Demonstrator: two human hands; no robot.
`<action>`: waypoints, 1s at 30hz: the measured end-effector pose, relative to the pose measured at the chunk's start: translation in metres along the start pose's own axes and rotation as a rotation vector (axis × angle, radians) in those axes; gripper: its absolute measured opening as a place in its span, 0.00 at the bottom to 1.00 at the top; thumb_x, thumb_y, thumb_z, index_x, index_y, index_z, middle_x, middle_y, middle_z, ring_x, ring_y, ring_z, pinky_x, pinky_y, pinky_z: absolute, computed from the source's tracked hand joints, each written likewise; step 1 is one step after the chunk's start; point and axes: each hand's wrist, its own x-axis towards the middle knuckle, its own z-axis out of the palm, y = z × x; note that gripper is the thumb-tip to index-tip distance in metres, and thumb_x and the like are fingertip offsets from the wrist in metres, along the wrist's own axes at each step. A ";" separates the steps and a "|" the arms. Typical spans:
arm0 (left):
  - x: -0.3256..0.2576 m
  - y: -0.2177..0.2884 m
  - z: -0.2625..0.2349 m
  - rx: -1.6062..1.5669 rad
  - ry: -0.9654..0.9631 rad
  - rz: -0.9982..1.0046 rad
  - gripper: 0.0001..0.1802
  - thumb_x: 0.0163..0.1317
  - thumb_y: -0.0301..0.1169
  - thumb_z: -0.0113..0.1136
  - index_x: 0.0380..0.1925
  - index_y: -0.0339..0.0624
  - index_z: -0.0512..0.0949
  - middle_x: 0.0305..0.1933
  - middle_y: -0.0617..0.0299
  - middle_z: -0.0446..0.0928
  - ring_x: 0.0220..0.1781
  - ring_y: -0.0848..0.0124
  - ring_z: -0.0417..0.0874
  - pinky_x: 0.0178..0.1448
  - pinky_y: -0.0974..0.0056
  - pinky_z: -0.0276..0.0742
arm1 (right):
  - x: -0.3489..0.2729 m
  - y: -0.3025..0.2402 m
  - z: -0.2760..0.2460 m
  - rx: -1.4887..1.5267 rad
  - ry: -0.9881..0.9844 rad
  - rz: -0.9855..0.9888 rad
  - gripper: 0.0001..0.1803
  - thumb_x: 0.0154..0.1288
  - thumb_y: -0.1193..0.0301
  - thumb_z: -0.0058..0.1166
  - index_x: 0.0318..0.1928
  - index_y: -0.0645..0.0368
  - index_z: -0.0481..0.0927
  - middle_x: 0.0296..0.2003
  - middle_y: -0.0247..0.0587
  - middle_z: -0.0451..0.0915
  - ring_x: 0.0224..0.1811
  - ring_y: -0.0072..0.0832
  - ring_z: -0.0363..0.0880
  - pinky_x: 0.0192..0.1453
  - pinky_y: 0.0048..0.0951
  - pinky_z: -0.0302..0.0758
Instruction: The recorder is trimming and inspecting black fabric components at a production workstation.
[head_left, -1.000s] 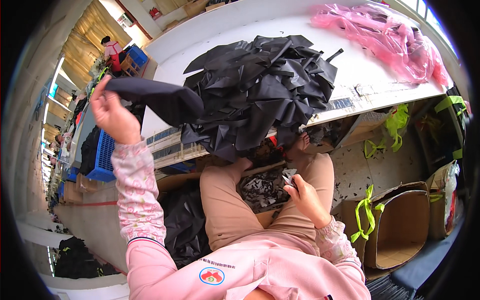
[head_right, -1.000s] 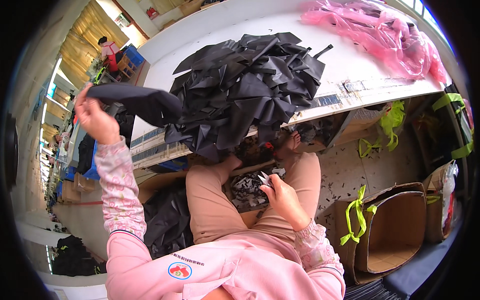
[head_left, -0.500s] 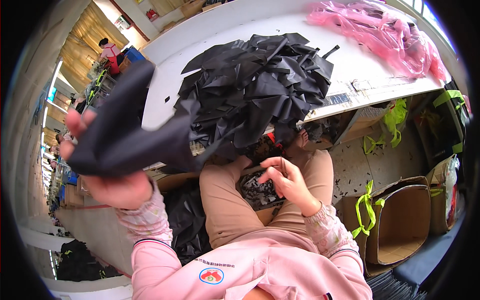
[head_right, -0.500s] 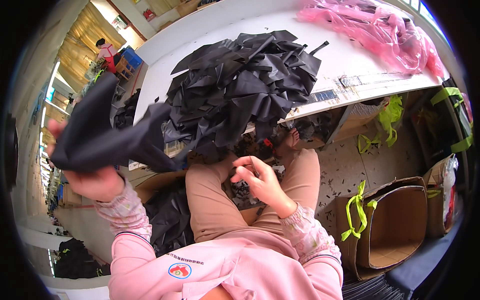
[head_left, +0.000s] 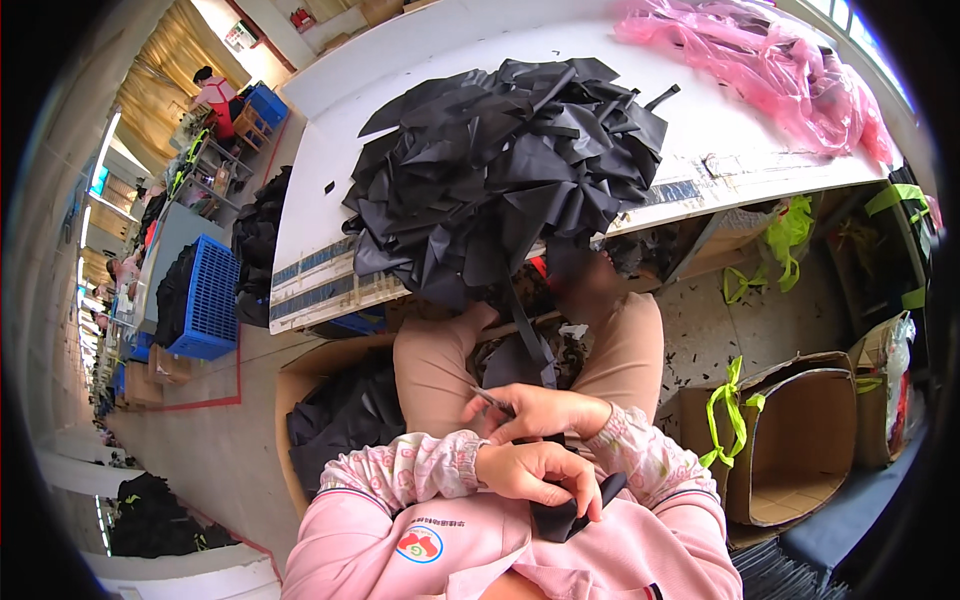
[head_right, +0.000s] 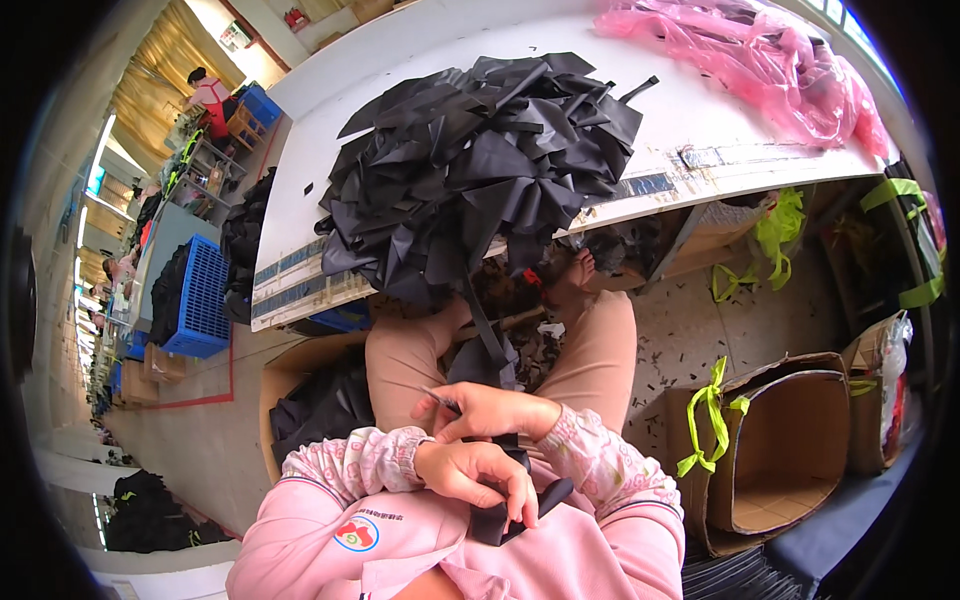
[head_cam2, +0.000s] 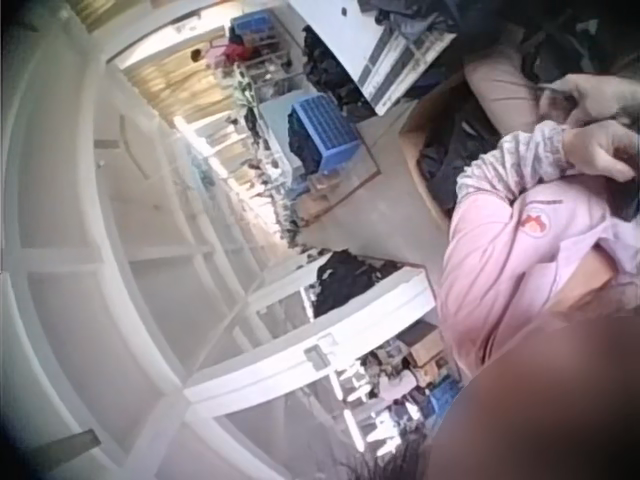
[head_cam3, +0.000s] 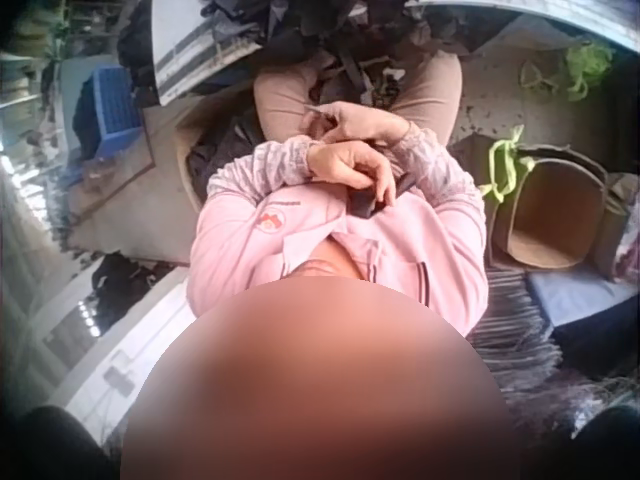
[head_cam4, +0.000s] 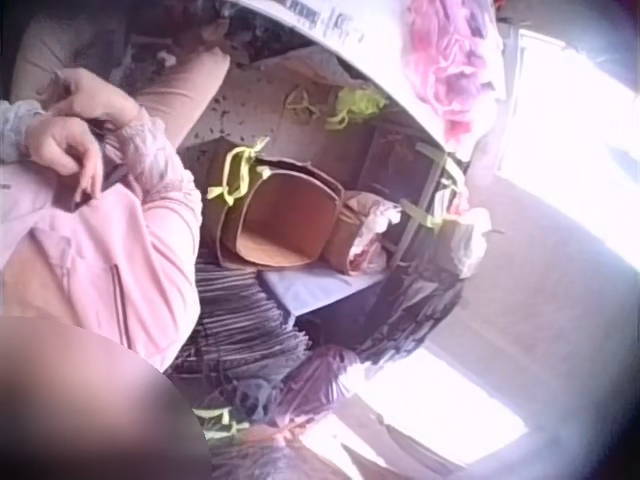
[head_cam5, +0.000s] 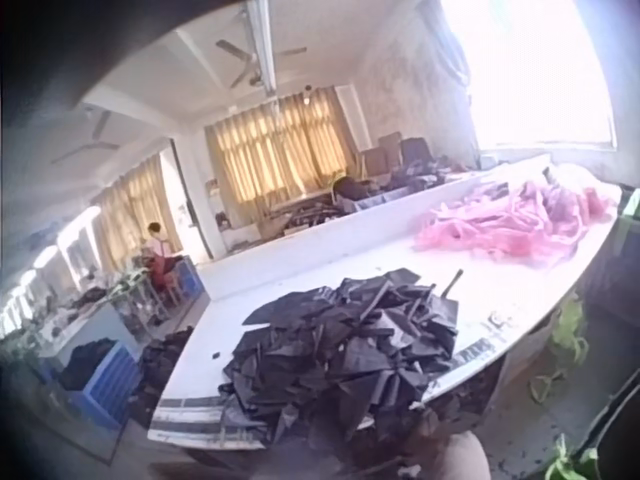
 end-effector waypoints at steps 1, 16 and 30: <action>-0.003 -0.005 0.000 -0.074 0.028 0.010 0.07 0.67 0.23 0.51 0.42 0.35 0.75 0.52 0.47 0.77 0.55 0.61 0.77 0.61 0.58 0.70 | -0.005 0.001 0.003 -0.194 0.079 0.032 0.28 0.58 0.69 0.64 0.59 0.61 0.71 0.37 0.42 0.83 0.39 0.28 0.80 0.43 0.30 0.76; -0.002 -0.020 -0.002 -0.145 0.033 0.055 0.11 0.68 0.31 0.54 0.42 0.35 0.77 0.49 0.50 0.77 0.48 0.65 0.78 0.55 0.60 0.74 | -0.039 0.016 0.004 -0.162 0.444 -0.024 0.10 0.62 0.78 0.55 0.44 0.64 0.76 0.33 0.32 0.78 0.40 0.21 0.75 0.49 0.24 0.73; -0.079 -0.023 -0.075 0.426 1.044 0.195 0.18 0.68 0.33 0.54 0.55 0.38 0.72 0.58 0.56 0.74 0.61 0.68 0.73 0.66 0.63 0.65 | -0.055 -0.068 -0.034 0.557 0.610 -0.837 0.08 0.67 0.71 0.56 0.42 0.56 0.71 0.34 0.33 0.71 0.17 0.10 0.58 0.21 0.11 0.57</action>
